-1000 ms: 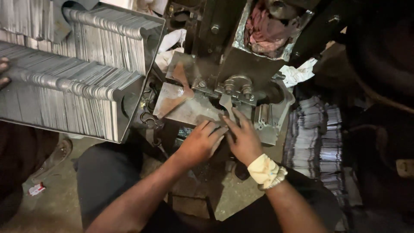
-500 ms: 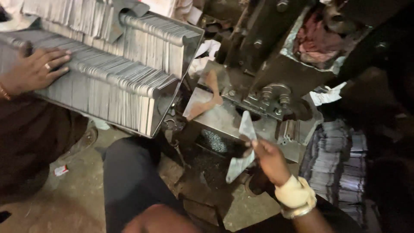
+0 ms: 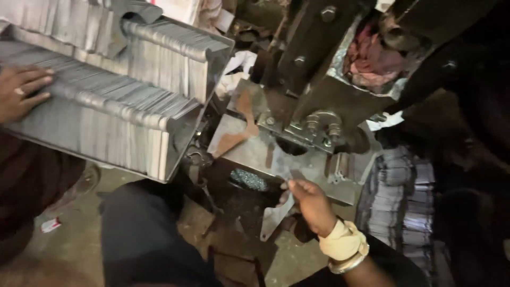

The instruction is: Operating a punch press or similar metal forming machine to shape small metal pieces.

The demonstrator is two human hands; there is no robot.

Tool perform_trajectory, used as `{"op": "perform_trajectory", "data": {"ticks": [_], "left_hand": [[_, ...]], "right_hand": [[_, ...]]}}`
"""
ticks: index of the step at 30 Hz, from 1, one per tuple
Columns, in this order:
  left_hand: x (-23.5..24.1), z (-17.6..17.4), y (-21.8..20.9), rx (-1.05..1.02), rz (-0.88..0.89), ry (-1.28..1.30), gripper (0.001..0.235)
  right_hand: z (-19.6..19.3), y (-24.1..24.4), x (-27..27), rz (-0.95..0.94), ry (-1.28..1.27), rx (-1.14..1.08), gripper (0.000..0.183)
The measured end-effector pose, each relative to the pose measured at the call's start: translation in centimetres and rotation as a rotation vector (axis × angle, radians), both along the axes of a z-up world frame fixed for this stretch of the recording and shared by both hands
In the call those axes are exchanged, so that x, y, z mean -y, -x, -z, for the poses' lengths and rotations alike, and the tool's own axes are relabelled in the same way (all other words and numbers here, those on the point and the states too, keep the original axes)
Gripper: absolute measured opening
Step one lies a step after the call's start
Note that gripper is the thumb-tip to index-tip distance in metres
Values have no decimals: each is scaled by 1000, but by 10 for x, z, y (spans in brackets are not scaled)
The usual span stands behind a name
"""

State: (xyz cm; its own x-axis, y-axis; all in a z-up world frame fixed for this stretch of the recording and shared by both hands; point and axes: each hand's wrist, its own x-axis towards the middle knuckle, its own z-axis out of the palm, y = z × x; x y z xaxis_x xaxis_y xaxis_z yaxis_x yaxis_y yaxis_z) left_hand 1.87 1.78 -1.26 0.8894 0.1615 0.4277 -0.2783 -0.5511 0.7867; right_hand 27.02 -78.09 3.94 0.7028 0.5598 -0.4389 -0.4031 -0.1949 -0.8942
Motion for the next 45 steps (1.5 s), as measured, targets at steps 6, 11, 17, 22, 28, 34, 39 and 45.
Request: {"op": "perform_trajectory", "data": {"ticks": [6,11,17,22,28,34,39,45], "left_hand": [[-29,16,-29,235,89,-873,30],[-24,-16,18,60,87,-737,39],[37,-59,10,-445,-133,783,82],[69,-18,42,-417,-189,345,69],[501,-52,-123,-246,-39,-432,36],[546,-149,-134,231,-256,-340,28],[525,-139,-137,-78,-366,-358,21],[515,-109,-141,26,-387,-426,38]], "right_hand": [[2,-8,14,33,-51,94,30],[-8,-13,-4,61,-88,48,30],[-15,-10,-4,131,-1,134,30],[-1,-20,4,144,-116,58,30],[-19,-32,-7,195,347,73,35],[-3,-45,-19,190,-79,-46,21],[-13,-42,-25,194,-77,-21,26],[-12,-41,-23,184,-41,-8,27]]}}
